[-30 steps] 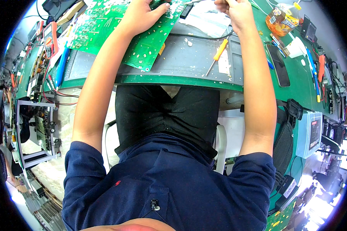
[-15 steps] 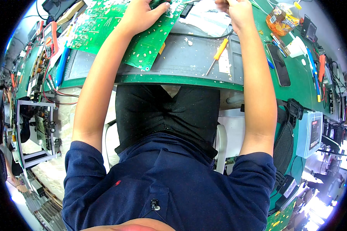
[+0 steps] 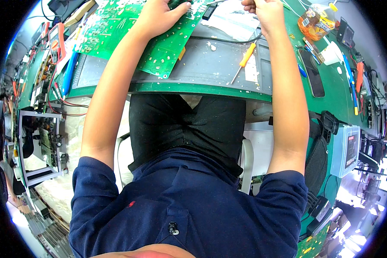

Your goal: The person uses a soldering iron and solder to work on a green circuit board. They apply the iron tip and solder wire to various points, turn the board over, and use a thin metal tool to scrape or probe the board's surface.

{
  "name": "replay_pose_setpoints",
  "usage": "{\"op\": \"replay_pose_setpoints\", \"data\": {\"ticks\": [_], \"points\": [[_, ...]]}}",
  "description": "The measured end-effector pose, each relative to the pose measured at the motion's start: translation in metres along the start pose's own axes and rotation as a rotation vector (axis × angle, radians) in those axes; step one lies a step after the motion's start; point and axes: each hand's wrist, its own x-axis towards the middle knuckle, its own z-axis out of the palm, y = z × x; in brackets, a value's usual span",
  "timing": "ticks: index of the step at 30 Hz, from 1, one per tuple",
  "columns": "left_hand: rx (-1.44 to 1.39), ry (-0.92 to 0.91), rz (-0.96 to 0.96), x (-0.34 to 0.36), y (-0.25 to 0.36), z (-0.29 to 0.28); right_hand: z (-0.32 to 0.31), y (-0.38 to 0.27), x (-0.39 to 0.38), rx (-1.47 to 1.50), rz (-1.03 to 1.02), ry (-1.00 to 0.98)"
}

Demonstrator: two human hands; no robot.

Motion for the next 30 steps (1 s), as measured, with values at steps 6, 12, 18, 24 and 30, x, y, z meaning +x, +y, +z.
{"op": "replay_pose_setpoints", "data": {"ticks": [6,12,18,24,30], "points": [[0.013,-0.01,-0.012,-0.0004,0.0003,-0.0009,0.0028,-0.0043,-0.0042,0.017,-0.044,-0.022],[0.014,-0.013,-0.017,0.0006,0.0011,-0.0002,0.0018,-0.0063,-0.004,0.027,-0.041,-0.035],[0.001,-0.016,-0.029,-0.0001,0.0016,-0.0006,0.0026,-0.008,-0.0056,0.015,-0.026,-0.05],[0.006,-0.012,-0.024,0.0002,0.0011,-0.0002,0.0003,-0.0052,-0.0028,0.006,-0.016,-0.034],[0.023,-0.014,-0.038,-0.0007,0.0033,-0.0008,0.0026,-0.0066,-0.0049,0.0,-0.008,-0.022]]}}
